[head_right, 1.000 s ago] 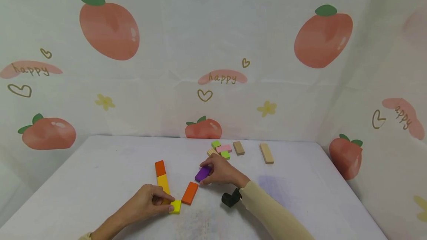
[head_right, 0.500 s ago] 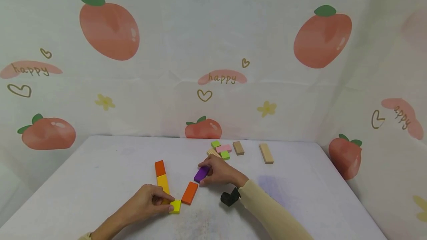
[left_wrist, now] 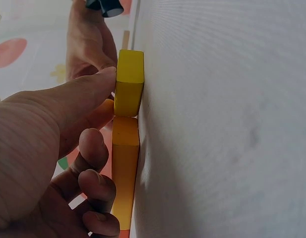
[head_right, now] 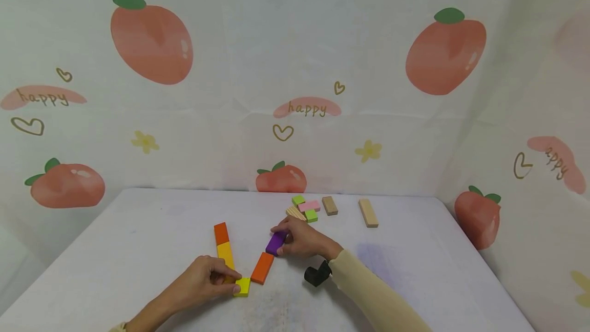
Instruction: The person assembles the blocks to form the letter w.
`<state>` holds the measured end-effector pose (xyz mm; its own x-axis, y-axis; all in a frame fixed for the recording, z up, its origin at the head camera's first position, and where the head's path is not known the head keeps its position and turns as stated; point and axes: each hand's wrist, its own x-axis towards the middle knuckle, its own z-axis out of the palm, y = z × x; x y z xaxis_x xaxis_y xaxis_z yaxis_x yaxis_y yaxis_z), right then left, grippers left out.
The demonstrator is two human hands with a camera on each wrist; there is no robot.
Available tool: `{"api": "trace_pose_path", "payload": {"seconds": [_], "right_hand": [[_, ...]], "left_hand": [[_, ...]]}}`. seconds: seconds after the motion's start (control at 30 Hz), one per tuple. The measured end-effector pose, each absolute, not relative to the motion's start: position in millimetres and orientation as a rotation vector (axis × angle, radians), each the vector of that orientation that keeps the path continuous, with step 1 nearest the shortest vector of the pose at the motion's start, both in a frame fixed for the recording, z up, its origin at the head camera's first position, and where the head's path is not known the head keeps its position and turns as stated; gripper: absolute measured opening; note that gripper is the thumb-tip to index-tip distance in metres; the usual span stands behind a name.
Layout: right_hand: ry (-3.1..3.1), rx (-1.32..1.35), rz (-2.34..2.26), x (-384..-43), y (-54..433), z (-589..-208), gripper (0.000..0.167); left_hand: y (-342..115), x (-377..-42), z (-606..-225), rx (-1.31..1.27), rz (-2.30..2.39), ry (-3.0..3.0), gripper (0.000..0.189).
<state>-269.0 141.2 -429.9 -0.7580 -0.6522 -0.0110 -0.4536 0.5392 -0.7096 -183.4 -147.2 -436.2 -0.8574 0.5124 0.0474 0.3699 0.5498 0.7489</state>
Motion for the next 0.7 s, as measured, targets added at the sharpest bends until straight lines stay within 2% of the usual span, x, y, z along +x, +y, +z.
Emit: {"api": "trace_pose_path", "payload": {"seconds": [0.7], "right_hand": [[2.427,-0.984,-1.102,-268.8,140.7,-432.0,0.047]], "left_hand": [[-146.9,-183.4,-435.7,0.721,1.194,2.598,0.021]]}}
